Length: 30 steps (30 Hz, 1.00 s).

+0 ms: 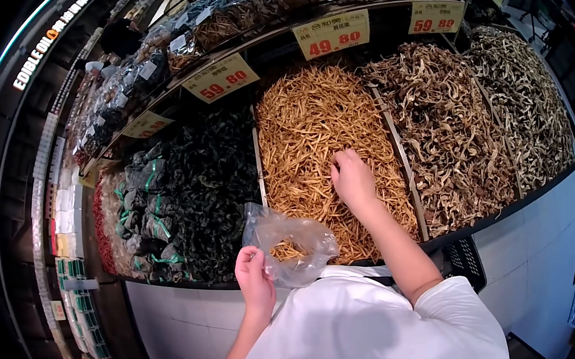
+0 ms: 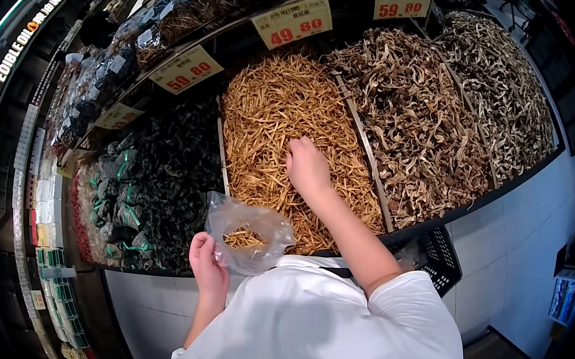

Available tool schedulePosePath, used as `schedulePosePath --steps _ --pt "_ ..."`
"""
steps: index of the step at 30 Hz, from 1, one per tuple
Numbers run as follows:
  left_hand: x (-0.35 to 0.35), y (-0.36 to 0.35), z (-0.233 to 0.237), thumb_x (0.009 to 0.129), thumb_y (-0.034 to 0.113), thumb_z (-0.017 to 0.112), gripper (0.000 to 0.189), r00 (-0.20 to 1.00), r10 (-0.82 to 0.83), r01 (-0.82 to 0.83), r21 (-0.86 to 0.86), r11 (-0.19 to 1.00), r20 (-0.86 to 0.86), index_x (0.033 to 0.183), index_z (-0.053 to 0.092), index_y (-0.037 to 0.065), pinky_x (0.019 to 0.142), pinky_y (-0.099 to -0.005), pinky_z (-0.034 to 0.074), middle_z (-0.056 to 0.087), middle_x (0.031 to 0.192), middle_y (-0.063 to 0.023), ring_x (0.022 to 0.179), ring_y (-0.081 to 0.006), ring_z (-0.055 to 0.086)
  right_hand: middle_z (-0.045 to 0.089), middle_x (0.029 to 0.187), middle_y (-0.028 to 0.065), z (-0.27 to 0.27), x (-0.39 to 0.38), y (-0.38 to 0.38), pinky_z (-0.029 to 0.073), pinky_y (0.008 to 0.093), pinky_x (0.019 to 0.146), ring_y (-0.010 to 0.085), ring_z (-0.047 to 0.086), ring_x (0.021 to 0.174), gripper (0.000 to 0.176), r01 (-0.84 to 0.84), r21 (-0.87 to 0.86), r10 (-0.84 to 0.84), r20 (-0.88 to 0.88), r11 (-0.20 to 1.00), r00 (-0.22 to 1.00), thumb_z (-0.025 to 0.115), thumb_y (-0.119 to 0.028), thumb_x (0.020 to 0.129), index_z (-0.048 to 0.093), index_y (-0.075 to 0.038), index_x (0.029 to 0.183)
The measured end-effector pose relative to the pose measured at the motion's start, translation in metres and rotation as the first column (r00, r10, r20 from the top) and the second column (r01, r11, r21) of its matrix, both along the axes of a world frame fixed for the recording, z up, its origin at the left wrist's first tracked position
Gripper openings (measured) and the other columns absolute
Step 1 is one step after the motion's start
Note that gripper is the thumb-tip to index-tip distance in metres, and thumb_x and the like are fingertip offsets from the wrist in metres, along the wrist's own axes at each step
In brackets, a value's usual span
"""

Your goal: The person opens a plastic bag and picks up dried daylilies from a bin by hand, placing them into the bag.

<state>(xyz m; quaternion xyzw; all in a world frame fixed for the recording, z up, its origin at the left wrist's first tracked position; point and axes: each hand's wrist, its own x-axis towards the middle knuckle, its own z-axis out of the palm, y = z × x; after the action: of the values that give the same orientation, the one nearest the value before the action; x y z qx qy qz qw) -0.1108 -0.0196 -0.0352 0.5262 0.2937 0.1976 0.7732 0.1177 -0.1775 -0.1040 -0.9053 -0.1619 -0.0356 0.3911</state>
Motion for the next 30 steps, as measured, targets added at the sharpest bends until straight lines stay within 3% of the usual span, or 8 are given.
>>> schedulePosePath --steps 6,9,14,17,22,24,26,30 --pt "0.001 -0.001 0.001 0.097 0.009 0.055 0.004 1.0 0.012 -0.012 0.002 1.0 0.019 0.098 0.053 0.006 0.05 -0.0192 0.036 0.058 0.077 0.0018 0.058 -0.0037 0.048 0.064 0.098 0.0184 0.012 0.001 -0.011 0.053 0.0412 0.083 0.0359 0.064 0.088 0.014 -0.027 0.167 0.033 -0.034 0.986 0.999 0.065 -0.007 0.087 0.065 0.002 0.097" --pt "0.0 -0.001 0.001 0.097 0.009 0.057 0.003 0.999 0.032 -0.032 0.001 0.999 0.009 0.098 0.054 0.007 0.048 -0.0176 0.034 0.056 0.074 0.0032 0.056 -0.002 0.046 0.065 0.09 0.0176 0.018 0.003 -0.018 0.054 0.0381 0.077 0.0326 0.066 0.082 0.012 -0.022 0.304 0.055 -0.1 0.952 0.993 0.068 -0.003 0.084 0.066 0.004 0.093" --pt "-0.001 0.001 -0.002 0.097 0.009 0.058 0.004 1.0 0.024 -0.024 -0.013 1.0 0.017 0.099 0.055 0.007 0.045 -0.0165 0.032 0.054 0.071 0.0046 0.054 -0.0005 0.044 0.066 0.088 0.0163 0.023 0.001 -0.033 0.054 0.0354 0.072 0.0287 0.066 0.076 0.014 -0.032 0.33 0.069 -0.101 0.944 0.992 0.069 -0.004 0.085 0.066 0.004 0.095" --pt "-0.001 0.001 -0.002 0.098 0.009 0.055 0.003 1.0 -0.002 0.002 -0.017 1.0 0.017 0.098 0.054 0.006 0.051 -0.0184 0.038 0.058 0.078 0.0019 0.06 -0.0031 0.05 0.065 0.086 0.0138 0.028 -0.002 -0.043 0.053 0.0317 0.067 0.0228 0.066 0.071 0.014 -0.031 0.373 0.101 -0.168 0.927 0.981 0.07 -0.003 0.084 0.067 0.004 0.096" --pt "0.003 -0.001 -0.001 0.097 0.009 0.058 0.003 0.999 0.039 -0.039 -0.031 0.999 -0.001 0.099 0.055 0.007 0.045 -0.0165 0.034 0.054 0.07 0.0047 0.053 -0.0005 0.045 0.065 0.084 0.011 0.04 -0.015 -0.063 0.053 0.0285 0.065 0.0179 0.066 0.07 0.012 -0.019 0.438 0.09 -0.142 0.899 0.986 0.069 0.0 0.086 0.066 0.004 0.097" --pt "0.003 0.0 -0.002 0.097 0.009 0.058 0.003 0.999 0.037 -0.037 -0.023 0.999 -0.005 0.099 0.055 0.008 0.045 -0.0164 0.034 0.054 0.07 0.0048 0.053 -0.0005 0.045 0.064 0.086 0.009 0.059 -0.024 -0.072 0.053 0.0272 0.066 0.0149 0.066 0.072 0.012 0.029 0.489 0.16 -0.34 0.872 0.927 0.069 -0.001 0.087 0.067 0.003 0.098" --pt "0.002 0.0 -0.001 0.097 0.009 0.058 0.003 0.999 0.035 -0.035 -0.015 0.999 -0.014 0.099 0.056 0.008 0.045 -0.0164 0.034 0.053 0.07 0.005 0.053 -0.0004 0.045 0.064 0.087 0.0074 0.064 -0.033 -0.075 0.053 0.0258 0.067 0.0122 0.065 0.075 0.013 -0.006 0.524 0.243 -0.384 0.852 0.891 0.069 -0.003 0.087 0.067 0.003 0.099" --pt "0.002 0.001 -0.001 0.098 0.01 0.056 0.004 1.0 -0.017 0.017 -0.027 1.0 -0.019 0.1 0.053 0.007 0.049 -0.0191 0.035 0.055 0.074 0.003 0.056 -0.0027 0.047 0.063 0.092 0.0068 0.068 -0.05 -0.065 0.053 0.0252 0.067 0.0141 0.066 0.078 0.012 -0.463 0.526 0.652 -0.256 0.713 0.714 0.068 -0.001 0.088 0.067 0.002 0.1"
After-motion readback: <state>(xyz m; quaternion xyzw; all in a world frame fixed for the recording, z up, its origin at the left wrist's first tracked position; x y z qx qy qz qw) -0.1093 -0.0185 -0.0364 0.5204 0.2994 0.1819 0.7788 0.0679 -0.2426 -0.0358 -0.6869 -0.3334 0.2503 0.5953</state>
